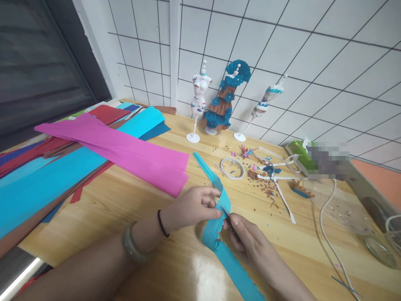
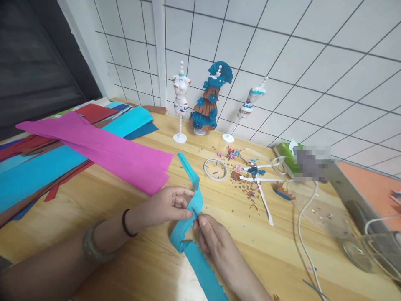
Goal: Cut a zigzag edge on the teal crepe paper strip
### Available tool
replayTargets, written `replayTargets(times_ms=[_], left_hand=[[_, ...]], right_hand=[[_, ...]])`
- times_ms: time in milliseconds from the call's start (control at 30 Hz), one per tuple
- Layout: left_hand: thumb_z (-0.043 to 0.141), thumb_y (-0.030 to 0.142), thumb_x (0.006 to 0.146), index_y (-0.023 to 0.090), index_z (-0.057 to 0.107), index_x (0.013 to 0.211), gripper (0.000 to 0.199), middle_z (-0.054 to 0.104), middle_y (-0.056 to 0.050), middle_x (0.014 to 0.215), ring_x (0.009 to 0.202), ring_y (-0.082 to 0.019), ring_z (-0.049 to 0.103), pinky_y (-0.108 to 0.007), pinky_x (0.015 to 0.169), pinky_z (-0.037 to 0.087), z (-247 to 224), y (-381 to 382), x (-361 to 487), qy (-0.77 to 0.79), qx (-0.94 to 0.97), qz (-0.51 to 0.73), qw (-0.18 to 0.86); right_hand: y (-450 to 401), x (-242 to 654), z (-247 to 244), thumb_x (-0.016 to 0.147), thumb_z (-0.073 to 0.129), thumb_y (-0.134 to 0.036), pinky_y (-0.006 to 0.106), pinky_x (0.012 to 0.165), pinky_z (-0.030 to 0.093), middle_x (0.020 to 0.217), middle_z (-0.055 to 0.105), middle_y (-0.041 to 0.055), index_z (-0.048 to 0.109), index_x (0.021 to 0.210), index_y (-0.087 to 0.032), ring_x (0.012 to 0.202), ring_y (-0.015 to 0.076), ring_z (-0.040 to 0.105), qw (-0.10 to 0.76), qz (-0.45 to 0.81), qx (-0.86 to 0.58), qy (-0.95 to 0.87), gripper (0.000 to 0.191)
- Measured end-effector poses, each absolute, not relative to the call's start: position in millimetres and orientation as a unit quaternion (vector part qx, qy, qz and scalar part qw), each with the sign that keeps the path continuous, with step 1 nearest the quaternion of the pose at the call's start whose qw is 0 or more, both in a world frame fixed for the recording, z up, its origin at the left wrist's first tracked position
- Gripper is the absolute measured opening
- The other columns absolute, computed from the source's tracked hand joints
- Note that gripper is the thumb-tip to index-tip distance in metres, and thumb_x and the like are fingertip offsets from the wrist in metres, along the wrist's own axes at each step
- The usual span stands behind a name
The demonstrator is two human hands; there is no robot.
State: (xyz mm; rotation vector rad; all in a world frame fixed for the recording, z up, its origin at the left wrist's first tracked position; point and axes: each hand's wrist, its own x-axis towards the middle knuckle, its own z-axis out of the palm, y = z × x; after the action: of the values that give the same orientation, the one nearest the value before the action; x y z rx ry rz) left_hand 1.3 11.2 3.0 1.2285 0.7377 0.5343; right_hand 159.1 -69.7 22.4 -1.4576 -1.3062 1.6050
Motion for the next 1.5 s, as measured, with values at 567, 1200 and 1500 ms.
replayTargets(times_ms=[567,1200,1500], left_hand=[[0.063,0.032,0.070,0.010,0.056,0.102,0.041,0.065,-0.007,0.076,0.073,-0.019,0.062,-0.031,0.068,0.046,8.1,11.6,1.4,0.296,0.534,0.243,0.754],[0.062,0.037,0.071,0.013,0.054,0.066,0.025,0.053,0.003,0.052,0.048,-0.007,0.049,-0.019,0.048,0.038,0.2,17.8,-0.9,0.324,0.558,0.264,0.717],[0.066,0.033,0.068,0.012,0.054,0.069,0.024,0.061,-0.001,0.059,0.051,-0.008,0.055,-0.020,0.052,0.044,4.2,15.1,1.7,0.313,0.510,0.269,0.754]], right_hand=[[-69.7,164.5,11.2,0.092,0.029,-0.044,0.024,0.050,0.026,0.056,0.028,-0.0064,0.037,0.065,-0.021,0.050,0.0107,0.027,0.322,0.560,-0.552,-0.527,0.037],[-73.0,159.5,14.1,0.092,0.030,-0.044,0.023,0.050,0.027,0.059,0.030,-0.0056,0.044,0.072,-0.020,0.052,0.0106,0.027,0.311,0.589,-0.532,-0.523,0.034],[-67.9,161.4,18.6,0.091,0.030,-0.046,0.023,0.047,0.024,0.058,0.027,-0.0058,0.052,0.081,-0.019,0.052,0.0106,0.025,0.298,0.584,-0.553,-0.515,0.037]])
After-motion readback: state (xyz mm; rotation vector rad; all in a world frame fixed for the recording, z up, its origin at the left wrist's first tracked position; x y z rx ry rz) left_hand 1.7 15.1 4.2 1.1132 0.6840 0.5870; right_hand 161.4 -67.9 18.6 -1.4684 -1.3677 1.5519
